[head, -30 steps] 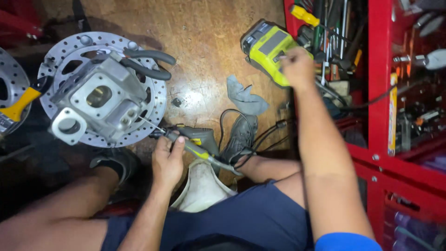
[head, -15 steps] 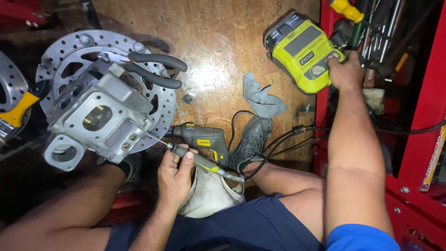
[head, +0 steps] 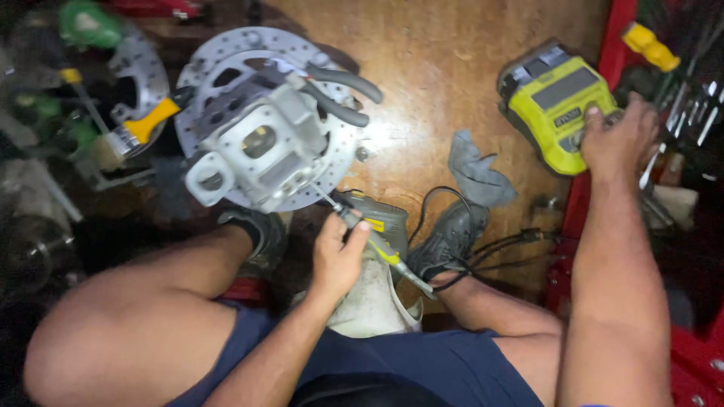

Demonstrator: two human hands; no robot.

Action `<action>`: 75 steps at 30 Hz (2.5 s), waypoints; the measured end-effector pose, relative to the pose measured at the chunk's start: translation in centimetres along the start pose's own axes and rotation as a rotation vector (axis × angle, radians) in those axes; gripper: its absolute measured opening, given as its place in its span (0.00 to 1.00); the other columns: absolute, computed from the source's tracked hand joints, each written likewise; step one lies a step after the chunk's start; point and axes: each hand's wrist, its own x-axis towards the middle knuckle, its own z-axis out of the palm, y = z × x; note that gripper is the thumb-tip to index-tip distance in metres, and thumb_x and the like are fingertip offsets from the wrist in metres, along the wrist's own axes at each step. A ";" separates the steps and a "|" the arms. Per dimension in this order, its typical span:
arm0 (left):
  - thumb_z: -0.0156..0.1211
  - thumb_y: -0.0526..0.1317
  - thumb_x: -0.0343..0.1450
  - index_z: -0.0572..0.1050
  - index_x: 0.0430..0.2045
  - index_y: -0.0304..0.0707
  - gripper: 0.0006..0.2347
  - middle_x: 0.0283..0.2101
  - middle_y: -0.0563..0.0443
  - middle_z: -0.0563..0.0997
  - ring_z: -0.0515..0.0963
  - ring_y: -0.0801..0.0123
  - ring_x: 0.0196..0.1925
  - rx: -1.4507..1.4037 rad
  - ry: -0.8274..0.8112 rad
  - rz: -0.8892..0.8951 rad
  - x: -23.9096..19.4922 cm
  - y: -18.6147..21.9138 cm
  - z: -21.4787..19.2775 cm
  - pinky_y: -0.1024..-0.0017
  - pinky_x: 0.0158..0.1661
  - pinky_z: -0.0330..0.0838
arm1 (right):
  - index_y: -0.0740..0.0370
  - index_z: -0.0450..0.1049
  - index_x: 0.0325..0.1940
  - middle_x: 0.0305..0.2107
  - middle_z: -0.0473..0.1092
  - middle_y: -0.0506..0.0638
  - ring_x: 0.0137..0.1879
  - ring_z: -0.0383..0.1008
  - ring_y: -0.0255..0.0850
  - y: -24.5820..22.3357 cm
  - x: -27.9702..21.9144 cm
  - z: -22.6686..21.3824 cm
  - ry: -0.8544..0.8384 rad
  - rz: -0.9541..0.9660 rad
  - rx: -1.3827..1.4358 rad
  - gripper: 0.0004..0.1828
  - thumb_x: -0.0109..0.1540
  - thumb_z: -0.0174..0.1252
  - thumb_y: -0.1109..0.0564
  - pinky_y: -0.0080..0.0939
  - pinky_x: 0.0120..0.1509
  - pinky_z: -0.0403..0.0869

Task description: Cleaning and grinding the ports of a motorcycle cylinder head using a rotary tool

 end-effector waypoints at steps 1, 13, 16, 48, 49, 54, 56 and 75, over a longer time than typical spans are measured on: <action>0.62 0.37 0.70 0.77 0.40 0.43 0.06 0.38 0.56 0.84 0.82 0.76 0.42 -0.006 0.022 0.010 0.1 -0.2 0.0 0.76 0.47 0.73 | 0.72 0.69 0.67 0.52 0.68 0.76 0.56 0.66 0.74 -2.0 0.0 0.6 0.008 -0.019 0.013 0.29 0.70 0.68 0.49 0.78 0.50 0.64; 0.69 0.46 0.69 0.76 0.44 0.37 0.16 0.37 0.42 0.86 0.85 0.52 0.43 -0.019 -0.054 0.090 1.8 -2.4 0.3 0.59 0.42 0.78 | 0.59 0.75 0.60 0.46 0.79 0.62 0.55 0.79 0.59 -33.3 -13.0 -8.3 -0.676 -0.482 0.733 0.20 0.65 0.60 0.53 0.61 0.60 0.74; 0.70 0.47 0.67 0.72 0.51 0.37 0.22 0.42 0.42 0.86 0.86 0.54 0.46 -0.009 -0.074 0.073 2.1 -2.8 -0.2 0.62 0.43 0.79 | 0.57 0.78 0.49 0.33 0.79 0.53 0.44 0.81 0.46 -35.2 -14.4 -5.8 -0.716 -0.296 0.800 0.13 0.68 0.57 0.47 0.53 0.51 0.76; 0.60 0.46 0.70 0.70 0.53 0.37 0.20 0.51 0.40 0.80 0.80 0.40 0.53 1.139 -0.148 0.487 7.5 21.3 -18.3 0.37 0.50 0.71 | 0.63 0.76 0.31 0.21 0.74 0.52 0.27 0.75 0.36 -36.2 -15.9 -4.3 -0.762 0.147 1.224 0.07 0.64 0.59 0.61 0.32 0.34 0.74; 0.60 0.46 0.70 0.70 0.53 0.37 0.20 0.51 0.40 0.80 0.80 0.40 0.53 1.132 -0.150 0.475 7.9 21.3 -18.5 0.37 0.50 0.71 | 0.63 0.76 0.31 0.21 0.74 0.52 0.27 0.75 0.36 -35.8 -15.7 -3.2 -0.773 0.149 1.214 0.07 0.64 0.59 0.61 0.32 0.34 0.74; 0.51 0.39 0.71 0.74 0.45 0.37 0.11 0.41 0.43 0.81 0.81 0.43 0.49 1.137 -0.070 0.518 10.4 20.7 -19.6 0.40 0.46 0.72 | 0.66 0.81 0.26 0.15 0.73 0.58 0.22 0.74 0.40 -37.2 -15.6 -4.0 -0.679 0.209 1.145 0.08 0.54 0.55 0.65 0.37 0.31 0.72; 0.51 0.37 0.71 0.75 0.45 0.37 0.11 0.42 0.43 0.81 0.81 0.45 0.49 1.132 -0.055 0.507 11.0 21.6 -19.8 0.41 0.46 0.72 | 0.66 0.81 0.28 0.17 0.74 0.58 0.24 0.76 0.41 -36.1 -15.9 -2.1 -0.691 0.268 1.211 0.04 0.53 0.60 0.66 0.38 0.33 0.75; 0.51 0.33 0.71 0.77 0.41 0.36 0.09 0.41 0.43 0.83 0.83 0.45 0.45 1.158 -0.241 0.479 13.9 23.2 -19.4 0.42 0.43 0.75 | 0.64 0.83 0.43 0.34 0.79 0.49 0.43 0.74 0.34 -37.0 -17.5 -4.1 -0.593 0.324 1.198 0.14 0.53 0.73 0.66 0.44 0.54 0.78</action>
